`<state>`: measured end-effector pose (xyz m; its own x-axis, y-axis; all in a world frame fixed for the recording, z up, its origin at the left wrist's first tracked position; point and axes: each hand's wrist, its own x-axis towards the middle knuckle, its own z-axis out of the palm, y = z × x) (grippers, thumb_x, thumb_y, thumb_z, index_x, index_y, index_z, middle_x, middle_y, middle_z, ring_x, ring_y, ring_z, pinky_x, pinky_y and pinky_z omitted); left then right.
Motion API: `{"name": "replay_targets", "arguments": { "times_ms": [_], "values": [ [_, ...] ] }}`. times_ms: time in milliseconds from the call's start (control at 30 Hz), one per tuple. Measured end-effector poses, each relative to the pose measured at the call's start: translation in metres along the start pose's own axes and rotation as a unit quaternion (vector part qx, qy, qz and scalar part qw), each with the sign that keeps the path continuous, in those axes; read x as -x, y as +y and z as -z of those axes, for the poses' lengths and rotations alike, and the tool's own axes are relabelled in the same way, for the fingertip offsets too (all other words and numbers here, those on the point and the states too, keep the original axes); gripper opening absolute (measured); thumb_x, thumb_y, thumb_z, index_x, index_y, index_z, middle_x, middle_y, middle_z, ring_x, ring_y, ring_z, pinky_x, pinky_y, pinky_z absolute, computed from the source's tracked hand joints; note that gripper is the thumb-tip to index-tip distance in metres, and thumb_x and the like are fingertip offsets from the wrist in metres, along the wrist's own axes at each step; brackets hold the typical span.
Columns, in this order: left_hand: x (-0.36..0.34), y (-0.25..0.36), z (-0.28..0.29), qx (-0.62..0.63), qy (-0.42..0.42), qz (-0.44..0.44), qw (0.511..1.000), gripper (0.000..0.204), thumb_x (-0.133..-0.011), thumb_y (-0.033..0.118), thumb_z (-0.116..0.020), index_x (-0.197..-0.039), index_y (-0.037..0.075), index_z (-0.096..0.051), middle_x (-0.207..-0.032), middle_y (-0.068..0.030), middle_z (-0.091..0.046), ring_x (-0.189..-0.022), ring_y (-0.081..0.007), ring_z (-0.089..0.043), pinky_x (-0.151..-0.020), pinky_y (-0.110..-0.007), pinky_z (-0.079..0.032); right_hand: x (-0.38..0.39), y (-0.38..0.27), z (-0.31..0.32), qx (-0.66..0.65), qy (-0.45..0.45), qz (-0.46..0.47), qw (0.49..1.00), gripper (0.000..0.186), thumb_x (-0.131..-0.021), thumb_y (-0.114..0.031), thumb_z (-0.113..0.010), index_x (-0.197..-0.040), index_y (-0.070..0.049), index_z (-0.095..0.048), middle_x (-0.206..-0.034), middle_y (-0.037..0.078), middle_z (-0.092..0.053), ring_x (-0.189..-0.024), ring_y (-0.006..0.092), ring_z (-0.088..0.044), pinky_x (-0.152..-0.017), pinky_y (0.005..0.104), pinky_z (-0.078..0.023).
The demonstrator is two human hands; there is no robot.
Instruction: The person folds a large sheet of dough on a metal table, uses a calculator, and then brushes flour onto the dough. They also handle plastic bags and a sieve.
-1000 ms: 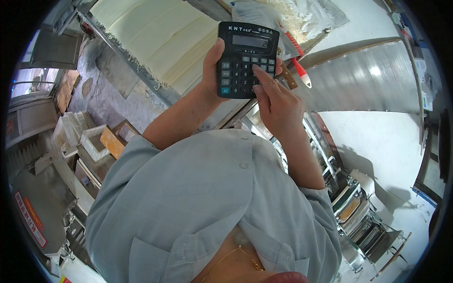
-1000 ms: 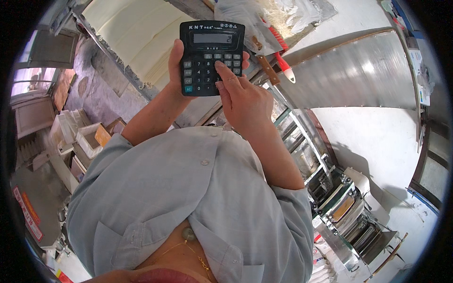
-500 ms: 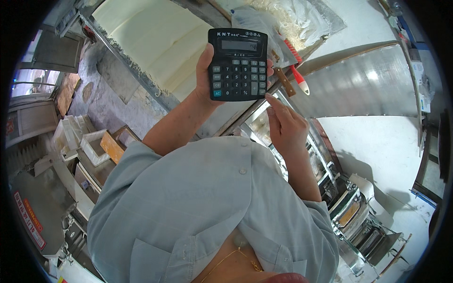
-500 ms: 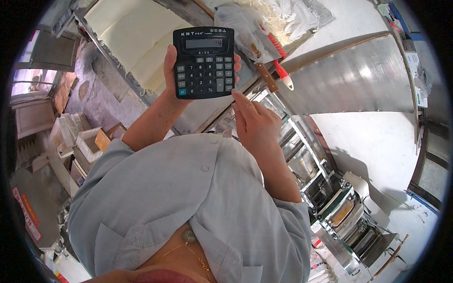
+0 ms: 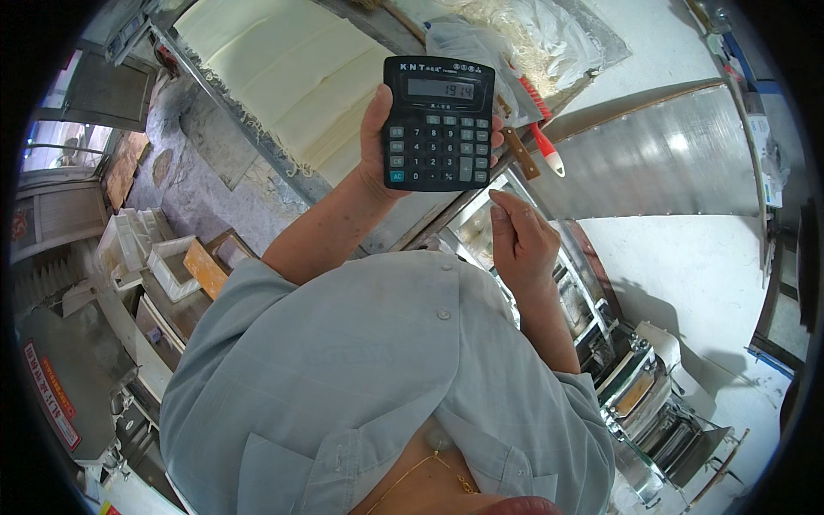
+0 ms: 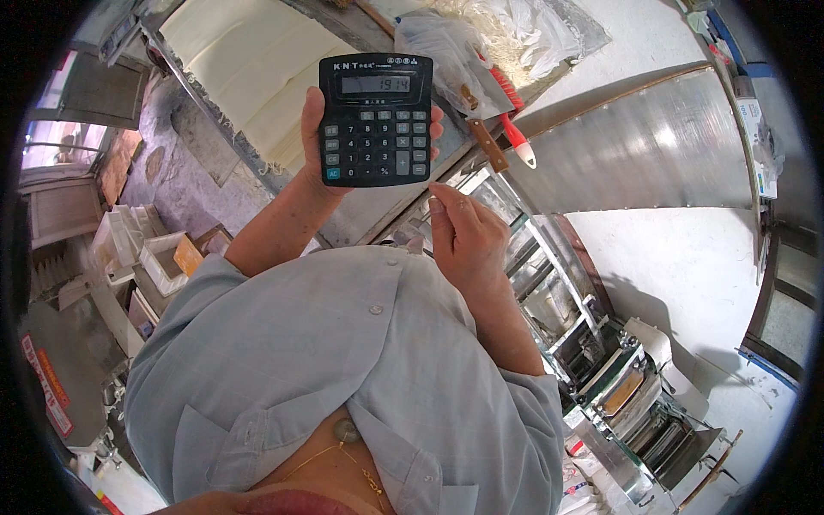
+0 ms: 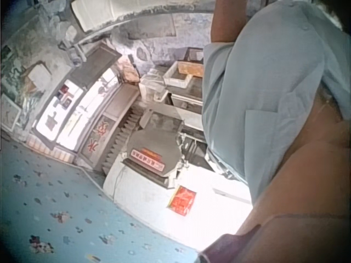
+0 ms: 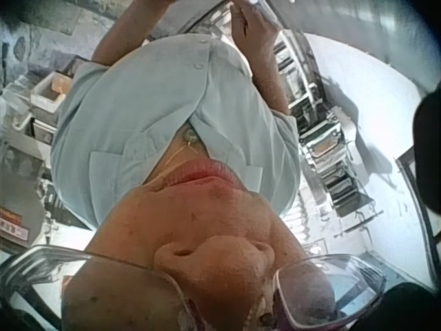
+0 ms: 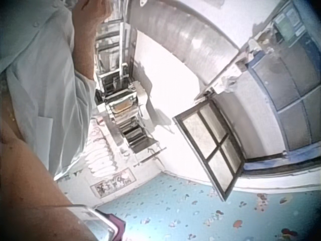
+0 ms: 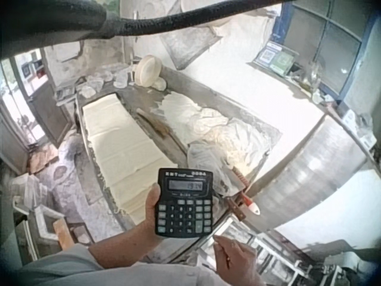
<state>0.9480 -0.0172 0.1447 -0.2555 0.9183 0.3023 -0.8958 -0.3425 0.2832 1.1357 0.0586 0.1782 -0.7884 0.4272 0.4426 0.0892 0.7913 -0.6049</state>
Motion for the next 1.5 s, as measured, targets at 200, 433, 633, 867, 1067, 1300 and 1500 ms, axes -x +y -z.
{"name": "replay_targets", "arguments": {
  "times_ms": [200,433,633,867,1067,1300,1500],
  "values": [
    [0.0,-0.002,-0.002,-0.006,0.004,0.007,1.0,0.101,-0.075,0.076,-0.047,-0.139,0.0,-0.028,-0.127,-0.0291,-0.045,-0.115,-0.0381,-0.052,-0.094,-0.051,-0.047,0.004,0.002,-0.002,-0.009,0.011,0.008,1.0,0.009,-0.082,-0.005,-0.062,-0.091,-0.004,-0.065,-0.07,0.011,-0.063,-0.057,0.0234,-0.061,-0.051,0.0308,-0.046],
    [0.002,-0.004,-0.006,-0.01,0.004,0.01,1.0,0.101,-0.076,0.076,-0.046,-0.14,0.0,-0.027,-0.128,-0.0301,-0.044,-0.116,-0.0395,-0.051,-0.095,-0.052,-0.046,0.01,0.003,-0.001,-0.014,0.01,-0.009,1.0,0.008,-0.082,-0.005,-0.063,-0.089,-0.003,-0.064,-0.069,0.011,-0.063,-0.057,0.0235,-0.06,-0.052,0.0313,-0.046],
    [0.003,-0.006,-0.008,-0.002,-0.001,0.015,1.0,0.101,-0.076,0.075,-0.046,-0.141,0.0,-0.025,-0.129,-0.0304,-0.042,-0.117,-0.0395,-0.05,-0.095,-0.051,-0.045,0.015,0.004,-0.003,-0.023,0.005,-0.033,0.999,0.006,-0.082,-0.006,-0.064,-0.087,-0.003,-0.064,-0.072,0.011,-0.063,-0.059,0.0253,-0.061,-0.054,0.0324,-0.047],
    [0.003,-0.009,-0.012,-0.013,-0.014,0.019,1.0,0.101,-0.076,0.075,-0.047,-0.141,0.001,-0.026,-0.129,-0.0301,-0.043,-0.116,-0.0387,-0.05,-0.095,-0.05,-0.046,0.019,0.004,-0.001,-0.015,-0.005,-0.04,0.999,0.005,-0.081,-0.008,-0.064,-0.083,-0.004,-0.064,-0.069,0.01,-0.061,-0.057,0.0259,-0.059,-0.052,0.0336,-0.046],
    [0.002,-0.013,-0.016,-0.006,-0.001,0.025,1.0,0.099,-0.075,0.073,-0.05,-0.136,-0.002,-0.031,-0.124,-0.0284,-0.048,-0.113,-0.0366,-0.054,-0.094,-0.046,-0.048,0.023,0.003,0.001,-0.007,-0.015,-0.067,0.998,0.008,-0.082,-0.01,-0.064,-0.078,-0.003,-0.062,-0.068,0.009,-0.056,-0.055,0.0257,-0.055,-0.051,0.0341,-0.044],
    [0.005,-0.016,-0.021,-0.009,-0.005,0.032,0.999,0.1,-0.074,0.073,-0.051,-0.137,-0.003,-0.03,-0.123,-0.0287,-0.049,-0.113,-0.0367,-0.054,-0.092,-0.046,-0.049,0.029,0.009,-0.001,-0.02,-0.002,-0.037,0.999,0.009,-0.083,-0.01,-0.063,-0.08,-0.001,-0.061,-0.073,0.012,-0.056,-0.064,0.0275,-0.057,-0.056,0.0351,-0.045],
    [0.007,-0.019,-0.022,-0.026,-0.005,0.036,0.999,0.102,-0.074,0.074,-0.051,-0.136,-0.004,-0.03,-0.123,-0.0291,-0.049,-0.113,-0.0379,-0.053,-0.089,-0.047,-0.051,0.038,0.006,-0.005,-0.249,-0.053,-0.218,0.942,0.015,-0.089,-0.006,-0.057,-0.102,0.0,-0.059,-0.09,0.008,-0.064,-0.075,0.0138,-0.061,-0.061,0.0278,-0.048]
  ]
}}
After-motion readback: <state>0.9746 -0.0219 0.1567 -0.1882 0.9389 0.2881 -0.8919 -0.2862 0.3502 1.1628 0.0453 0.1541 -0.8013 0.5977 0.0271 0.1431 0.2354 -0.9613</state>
